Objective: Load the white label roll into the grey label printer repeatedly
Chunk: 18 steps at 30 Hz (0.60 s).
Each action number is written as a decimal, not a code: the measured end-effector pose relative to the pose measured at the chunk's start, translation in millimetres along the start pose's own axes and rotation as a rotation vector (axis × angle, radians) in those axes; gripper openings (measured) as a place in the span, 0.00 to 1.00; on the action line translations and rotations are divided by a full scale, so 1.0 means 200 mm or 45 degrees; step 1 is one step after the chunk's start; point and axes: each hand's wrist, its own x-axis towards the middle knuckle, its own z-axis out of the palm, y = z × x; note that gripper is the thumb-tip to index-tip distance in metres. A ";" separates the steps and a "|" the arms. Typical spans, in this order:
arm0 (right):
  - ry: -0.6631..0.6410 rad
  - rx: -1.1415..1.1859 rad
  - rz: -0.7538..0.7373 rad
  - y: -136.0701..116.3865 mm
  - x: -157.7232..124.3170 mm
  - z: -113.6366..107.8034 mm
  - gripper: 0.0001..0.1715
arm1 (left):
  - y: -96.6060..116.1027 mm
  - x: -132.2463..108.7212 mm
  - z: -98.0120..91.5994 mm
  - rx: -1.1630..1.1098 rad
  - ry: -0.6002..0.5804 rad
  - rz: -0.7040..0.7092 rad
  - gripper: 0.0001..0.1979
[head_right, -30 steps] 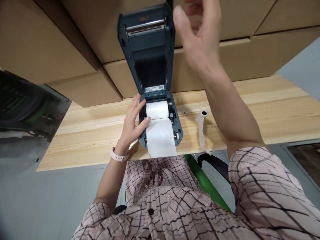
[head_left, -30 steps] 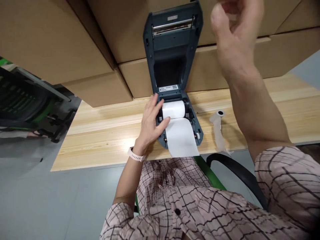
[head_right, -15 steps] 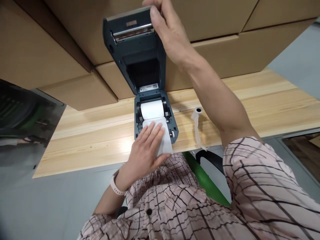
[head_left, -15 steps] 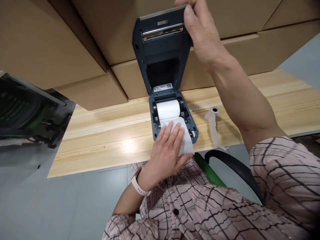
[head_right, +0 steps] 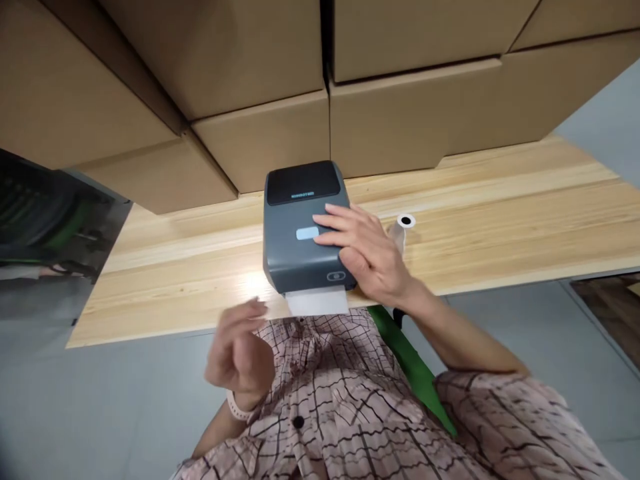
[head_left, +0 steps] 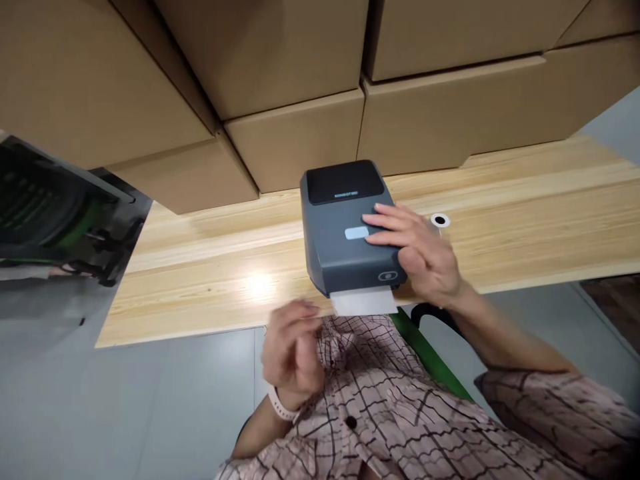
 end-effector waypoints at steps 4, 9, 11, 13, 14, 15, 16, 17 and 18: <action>0.227 -0.026 0.128 -0.06 -0.12 0.12 0.17 | -0.11 0.14 0.05 0.048 0.135 -0.340 0.19; 0.277 0.062 0.403 -0.06 -0.14 0.10 0.22 | -0.17 0.19 0.12 -0.259 -0.227 -0.976 0.32; 0.273 0.116 0.537 -0.03 -0.15 0.08 0.38 | -0.17 0.17 0.14 -0.355 -0.275 -1.049 0.34; 0.262 0.205 0.666 -0.01 -0.17 0.07 0.50 | -0.16 0.14 0.14 -0.441 -0.300 -1.114 0.35; 0.254 0.271 0.734 0.00 -0.19 0.08 0.54 | -0.16 0.13 0.14 -0.478 -0.304 -1.156 0.36; 0.243 0.359 0.809 0.00 -0.20 0.10 0.55 | -0.15 0.13 0.13 -0.506 -0.304 -1.205 0.38; 0.226 0.460 0.890 0.00 -0.21 0.12 0.56 | -0.15 0.12 0.13 -0.525 -0.298 -1.253 0.41; 0.215 0.563 0.969 -0.01 -0.23 0.14 0.56 | -0.15 0.12 0.13 -0.540 -0.288 -1.292 0.44; 0.214 0.657 1.038 -0.02 -0.24 0.16 0.55 | -0.15 0.12 0.13 -0.551 -0.277 -1.319 0.47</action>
